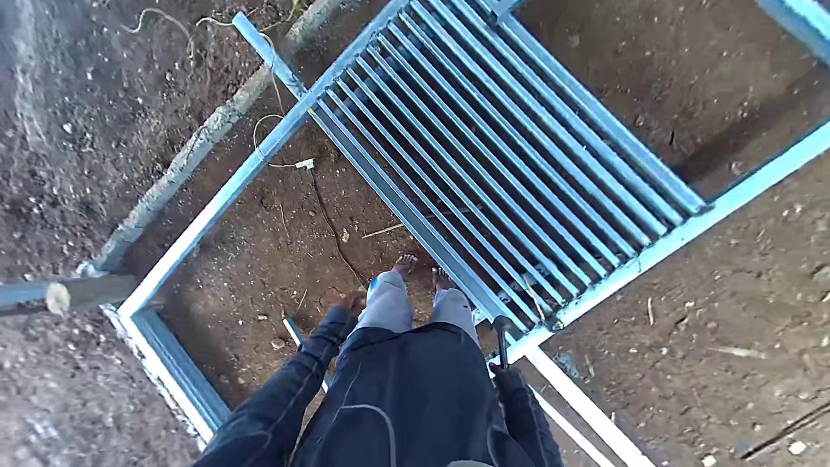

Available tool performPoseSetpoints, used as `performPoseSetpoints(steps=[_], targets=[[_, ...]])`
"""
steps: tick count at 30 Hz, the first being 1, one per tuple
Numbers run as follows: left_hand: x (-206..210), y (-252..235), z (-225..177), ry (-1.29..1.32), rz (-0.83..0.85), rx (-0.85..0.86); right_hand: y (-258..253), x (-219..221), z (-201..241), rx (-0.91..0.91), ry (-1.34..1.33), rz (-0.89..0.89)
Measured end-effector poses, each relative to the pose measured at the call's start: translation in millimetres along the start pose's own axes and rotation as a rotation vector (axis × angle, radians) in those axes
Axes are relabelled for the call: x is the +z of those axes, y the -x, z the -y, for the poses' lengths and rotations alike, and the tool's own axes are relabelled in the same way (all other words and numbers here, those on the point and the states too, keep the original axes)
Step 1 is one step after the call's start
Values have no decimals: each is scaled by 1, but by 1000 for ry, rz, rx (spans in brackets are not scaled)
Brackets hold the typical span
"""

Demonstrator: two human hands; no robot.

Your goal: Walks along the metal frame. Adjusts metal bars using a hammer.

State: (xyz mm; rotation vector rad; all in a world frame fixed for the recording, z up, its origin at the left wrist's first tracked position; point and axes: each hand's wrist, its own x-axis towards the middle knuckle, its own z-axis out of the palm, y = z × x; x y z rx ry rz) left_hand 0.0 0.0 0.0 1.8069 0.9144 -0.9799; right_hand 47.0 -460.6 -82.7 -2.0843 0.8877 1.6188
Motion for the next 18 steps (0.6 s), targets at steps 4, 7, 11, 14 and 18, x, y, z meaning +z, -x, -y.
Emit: performPoseSetpoints(steps=[4, 7, 11, 14, 18], targets=[[-13, -65, -47, -338, 114, 125, 66, 41, 22, 2, -382, -89], [-6, -94, -62, -679, 282, 280, 101, 84, 23, 33, -577, -67], [23, -106, -58, -978, 555, 431, 125, 166, -7, 57, -579, -27], [57, -89, -69, -1272, 820, 346, 143, 203, -17, 115, -659, 86], [96, -72, -66, -1585, 980, 352, 158, 245, -36, 169, -826, 99]])
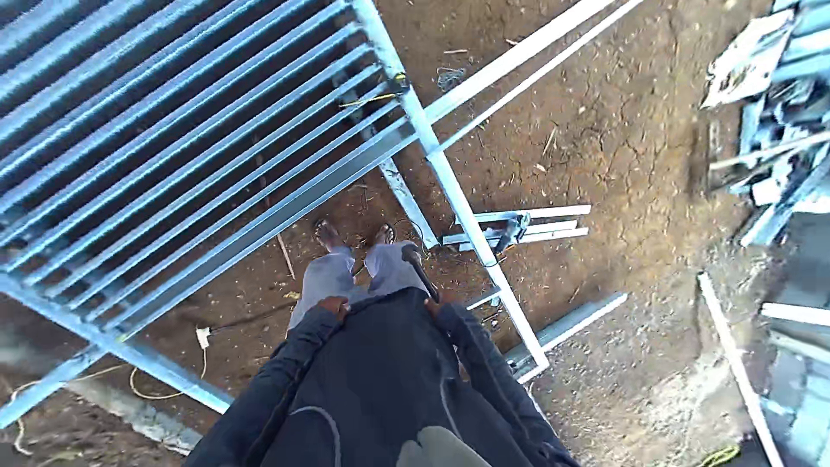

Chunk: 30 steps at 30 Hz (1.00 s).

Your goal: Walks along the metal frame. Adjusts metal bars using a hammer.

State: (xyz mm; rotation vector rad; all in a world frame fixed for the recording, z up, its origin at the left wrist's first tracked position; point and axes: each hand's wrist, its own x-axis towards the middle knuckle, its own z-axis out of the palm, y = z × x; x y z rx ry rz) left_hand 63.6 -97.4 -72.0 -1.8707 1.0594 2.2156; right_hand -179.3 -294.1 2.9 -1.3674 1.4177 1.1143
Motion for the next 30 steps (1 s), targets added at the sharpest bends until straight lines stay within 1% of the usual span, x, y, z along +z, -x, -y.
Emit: performPoseSetpoints(steps=[2, 3, 5, 7, 10, 12, 14, 16, 19, 21, 23, 24, 26, 27, 28, 30], targets=[[3, -8, -14, -177, 77, -5, 5, 5, -19, 58, -63, 64], [8, -13, -20, -255, 85, -8, 6, 10, -31, 77, -103, 77], [13, -22, -34, -340, 62, -32, -1, 23, -59, 70, -220, 43], [16, -28, -56, -388, 36, -64, -13, 31, -81, 53, -323, 6], [28, -39, -84, -513, 31, -114, -36, 29, -106, 61, -254, 88], [29, -46, -105, -567, 67, -163, -46, 25, -120, 34, -226, 157], [25, -51, -128, -596, 113, -168, -48, 23, -130, 14, -258, 174], [19, -49, -145, -580, 164, -123, -39, 17, -139, 11, -303, 179], [-5, -30, -176, -486, 280, -39, -18, 15, -159, -42, -441, 171], [-24, -13, -194, -434, 394, 8, 5, 10, -172, -79, -520, 201], [-41, -4, -199, -376, 490, 61, 28, -2, -174, -101, -552, 282], [-50, -6, -196, -341, 505, 100, 34, -6, -169, -94, -575, 318], [-70, -24, -186, -278, 510, 167, 33, 0, -158, -90, -638, 299], [-85, -41, -185, -261, 519, 154, 26, 4, -149, -82, -669, 259], [-100, -61, -184, -244, 480, 144, 16, 3, -136, -58, -693, 214], [-132, -113, -181, -243, 296, 134, -14, -19, -101, 32, -703, 196]])
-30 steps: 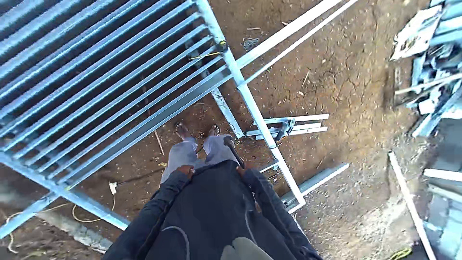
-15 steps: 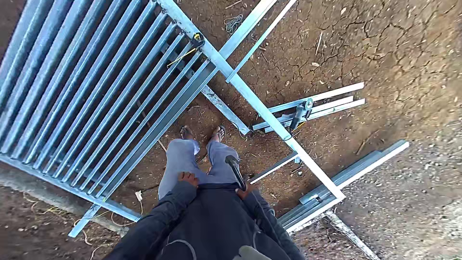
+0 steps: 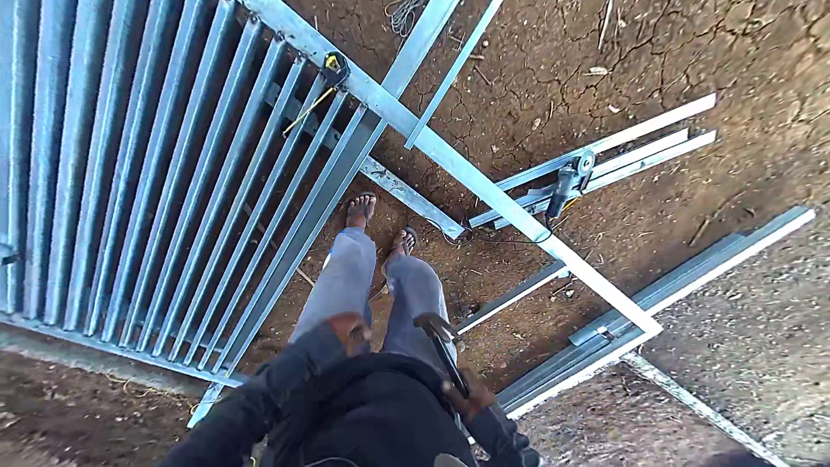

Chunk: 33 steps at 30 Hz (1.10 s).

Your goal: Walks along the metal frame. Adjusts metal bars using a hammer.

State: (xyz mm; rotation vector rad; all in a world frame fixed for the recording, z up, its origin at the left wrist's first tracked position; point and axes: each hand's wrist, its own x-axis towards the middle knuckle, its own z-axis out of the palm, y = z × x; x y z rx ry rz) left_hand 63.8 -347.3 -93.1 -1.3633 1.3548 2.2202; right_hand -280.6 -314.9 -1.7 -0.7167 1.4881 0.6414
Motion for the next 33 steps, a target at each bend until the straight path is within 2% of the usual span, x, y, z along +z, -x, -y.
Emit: performPoseSetpoints(steps=[3, 6, 9, 10, 12, 14, 17, 20, 24, 26, 28, 29, 31, 33], targets=[[-80, -76, 45, -41, -231, -99, -70, 5, 64, -26, -64, -105], [-140, -160, 100, -71, -480, -133, -157, 1, 114, -167, -41, -247], [-190, -235, 125, -128, -553, -246, -253, -5, 162, -408, 32, -497], [-204, -260, 136, -146, -564, -255, -283, -8, 180, -418, 45, -507], [-227, -309, 167, -194, -601, -229, -344, -10, 201, -452, 60, -549], [-246, -358, 197, -218, -709, -151, -394, -16, 218, -447, 48, -579], [-264, -411, 231, -327, -896, -23, -460, -18, 229, -504, 64, -724], [-260, -436, 243, -467, -1026, 118, -512, -22, 234, -615, 116, -915], [-245, -458, 240, -471, -1036, 240, -543, -45, 253, -597, 106, -843], [-247, -469, 236, -366, -947, 110, -551, -54, 260, -564, 97, -809], [-254, -486, 245, -266, -948, 107, -562, -56, 261, -594, 100, -841], [-257, -486, 241, -237, -933, 94, -568, -56, 262, -619, 108, -864], [-263, -468, 214, -239, -777, -38, -578, -55, 266, -663, 113, -897], [-259, -478, 225, -212, -841, 8, -584, -53, 268, -687, 114, -915]])
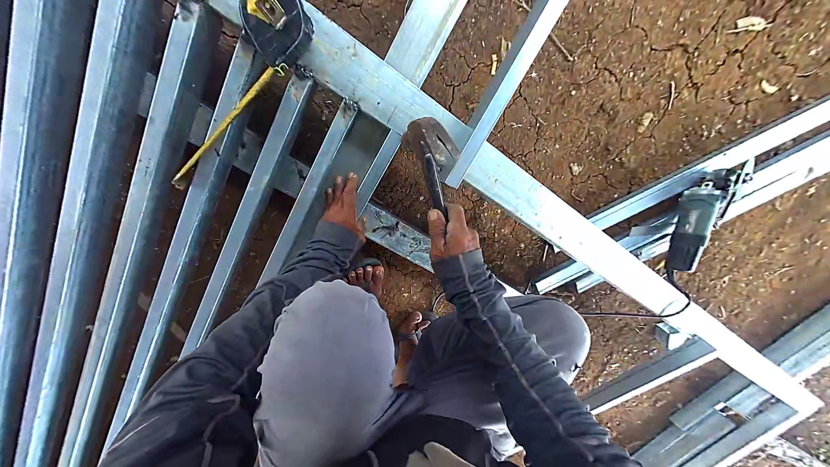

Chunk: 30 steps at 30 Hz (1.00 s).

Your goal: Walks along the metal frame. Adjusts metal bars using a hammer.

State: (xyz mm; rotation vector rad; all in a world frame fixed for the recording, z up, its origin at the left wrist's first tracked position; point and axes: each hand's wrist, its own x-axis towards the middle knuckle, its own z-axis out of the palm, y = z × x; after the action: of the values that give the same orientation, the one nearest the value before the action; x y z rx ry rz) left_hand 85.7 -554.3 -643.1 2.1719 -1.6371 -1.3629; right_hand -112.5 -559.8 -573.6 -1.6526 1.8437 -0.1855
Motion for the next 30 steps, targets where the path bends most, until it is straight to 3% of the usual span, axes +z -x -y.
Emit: performPoseSetpoints(steps=[7, 9, 11, 12, 17, 20, 21, 22, 25, 26, 28, 30], targets=[[14, -6, 12, 39, -79, 37, 2, 6, 5, -394, -26, -370], [12, -6, 11, 42, -71, 26, -4, 8, 7, -321, 56, -266], [10, -5, 8, 20, -34, -1, -18, 2, 12, -99, 145, 37], [9, -5, 7, 11, -30, -5, -24, 1, 14, -52, 150, 90], [13, -5, 12, 5, -65, 36, -14, 17, 6, -260, 83, -224], [15, -3, 12, -25, -61, 26, -21, 6, 16, 21, 174, 85], [14, -4, 11, -28, -58, 22, -24, 1, 18, 45, 167, 116], [13, -5, 11, -23, -64, 24, -23, -2, 20, 24, 141, 93], [17, -8, 14, -11, -75, 31, -10, 11, 7, -187, 86, -211], [18, -8, 15, -14, -84, 34, -10, 13, 6, -159, 103, -198], [18, -7, 14, -34, -86, 32, -21, 4, 15, 56, 177, 68], [17, -8, 13, -38, -89, 41, -30, -6, 19, 79, 186, 131]])
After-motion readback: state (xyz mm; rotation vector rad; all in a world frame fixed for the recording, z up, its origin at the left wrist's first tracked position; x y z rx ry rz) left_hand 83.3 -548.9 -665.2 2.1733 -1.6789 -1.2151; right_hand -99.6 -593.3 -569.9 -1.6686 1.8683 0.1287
